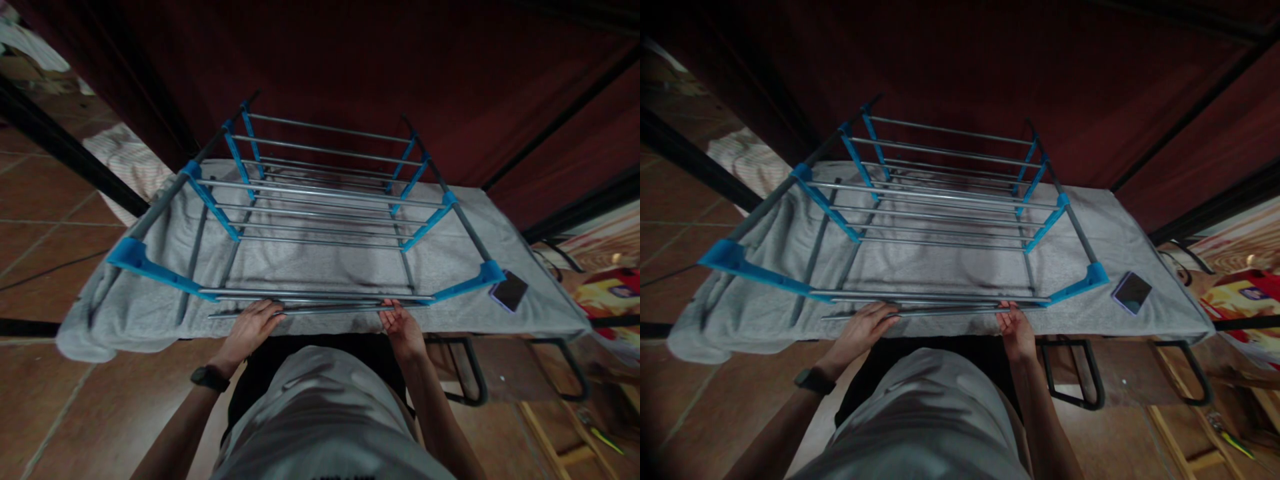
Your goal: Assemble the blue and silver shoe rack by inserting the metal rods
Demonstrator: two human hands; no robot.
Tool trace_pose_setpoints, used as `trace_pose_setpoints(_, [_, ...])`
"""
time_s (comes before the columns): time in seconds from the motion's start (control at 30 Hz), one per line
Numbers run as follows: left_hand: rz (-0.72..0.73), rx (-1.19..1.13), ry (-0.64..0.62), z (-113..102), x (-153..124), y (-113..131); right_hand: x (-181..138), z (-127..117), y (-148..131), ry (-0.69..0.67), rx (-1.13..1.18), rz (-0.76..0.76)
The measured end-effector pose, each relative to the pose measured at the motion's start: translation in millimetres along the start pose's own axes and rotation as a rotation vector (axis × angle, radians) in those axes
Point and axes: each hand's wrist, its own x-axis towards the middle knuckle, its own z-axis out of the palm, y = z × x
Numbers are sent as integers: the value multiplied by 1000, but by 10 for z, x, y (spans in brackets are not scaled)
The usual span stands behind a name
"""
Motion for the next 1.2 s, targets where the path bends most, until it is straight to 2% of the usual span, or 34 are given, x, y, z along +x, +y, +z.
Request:
trace_pose_setpoints(0.43, [-128,-50,22,-91,-26,-69,50,-8,-24,-3,14,-26])
trace_pose_setpoints(0.77, [-17,-40,33,-85,-17,-107,71,20,-51,-15,-36,-72])
trace_pose_setpoints(1.2, [-76,-20,43,-63,-44,-145,33,91,-106,10,-10,-74])
